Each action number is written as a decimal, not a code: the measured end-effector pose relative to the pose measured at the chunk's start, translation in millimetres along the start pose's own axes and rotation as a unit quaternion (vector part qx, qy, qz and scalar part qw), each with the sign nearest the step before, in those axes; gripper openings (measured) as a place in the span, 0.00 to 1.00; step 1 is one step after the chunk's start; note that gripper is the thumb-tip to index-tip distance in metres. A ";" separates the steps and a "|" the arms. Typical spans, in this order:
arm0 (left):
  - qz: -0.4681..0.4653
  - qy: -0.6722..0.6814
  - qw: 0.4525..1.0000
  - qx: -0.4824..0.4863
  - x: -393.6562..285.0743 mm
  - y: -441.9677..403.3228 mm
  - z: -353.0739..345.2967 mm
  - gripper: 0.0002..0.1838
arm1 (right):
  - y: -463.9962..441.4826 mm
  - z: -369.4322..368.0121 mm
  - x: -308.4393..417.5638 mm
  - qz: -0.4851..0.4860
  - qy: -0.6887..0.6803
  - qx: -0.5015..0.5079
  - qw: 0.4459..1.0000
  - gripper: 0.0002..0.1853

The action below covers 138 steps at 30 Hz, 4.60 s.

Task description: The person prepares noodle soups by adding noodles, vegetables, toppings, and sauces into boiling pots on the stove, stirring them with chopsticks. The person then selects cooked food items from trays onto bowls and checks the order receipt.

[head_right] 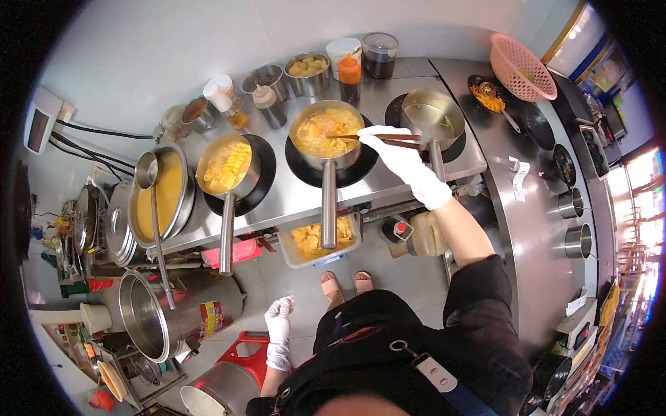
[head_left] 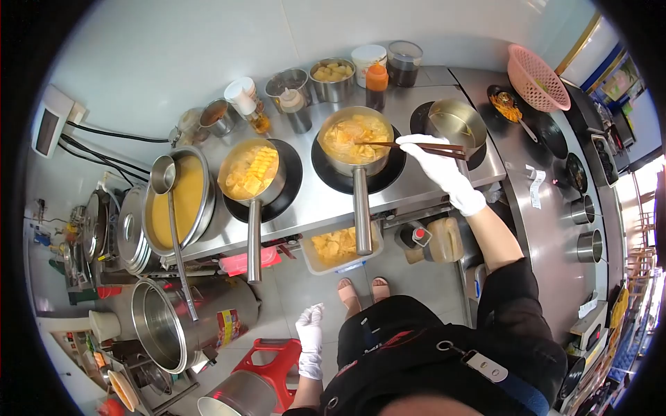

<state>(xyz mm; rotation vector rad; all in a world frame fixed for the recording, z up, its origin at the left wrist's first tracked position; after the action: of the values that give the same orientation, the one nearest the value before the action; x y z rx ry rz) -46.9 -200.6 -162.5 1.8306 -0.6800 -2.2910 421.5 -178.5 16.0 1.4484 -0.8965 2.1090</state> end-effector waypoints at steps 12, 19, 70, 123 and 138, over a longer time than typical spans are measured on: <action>0.042 0.024 0.999 -0.009 15.1 -1.0 -8.8 0.09 | 15.5 -8.1 7.1 0.006 0.025 0.021 0.999 0.09; 0.045 0.038 0.997 -0.058 35.8 -20.9 18.5 0.10 | 1.1 -53.3 94.4 0.054 -0.090 0.067 0.992 0.09; 0.215 0.165 0.962 0.016 127.0 -236.7 -6.7 0.14 | -70.6 -231.6 137.6 0.104 0.091 0.193 0.972 0.09; 0.362 0.031 0.925 0.111 183.1 -142.6 16.3 0.21 | 12.9 -6.7 56.7 -0.037 0.042 -0.081 0.995 0.09; 0.141 -0.181 0.940 0.252 76.8 -180.1 -91.0 0.18 | 7.9 -11.5 49.9 -0.028 0.057 -0.173 0.983 0.08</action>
<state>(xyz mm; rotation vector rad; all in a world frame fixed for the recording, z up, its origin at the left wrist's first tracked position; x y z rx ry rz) 51.4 -92.9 -321.8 1.3334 -1.5970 -2.4208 390.5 -176.4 57.5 1.1504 -1.0974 1.8607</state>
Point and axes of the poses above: each hand's wrist, its own y-axis away from the middle knuckle, its own z-axis out of the back of the hand, x = y × z, the point moved 4 cm from there along -y, towards the middle knuckle, and after that the axes turned 7 degrees about -x, right-handed, at the moved point
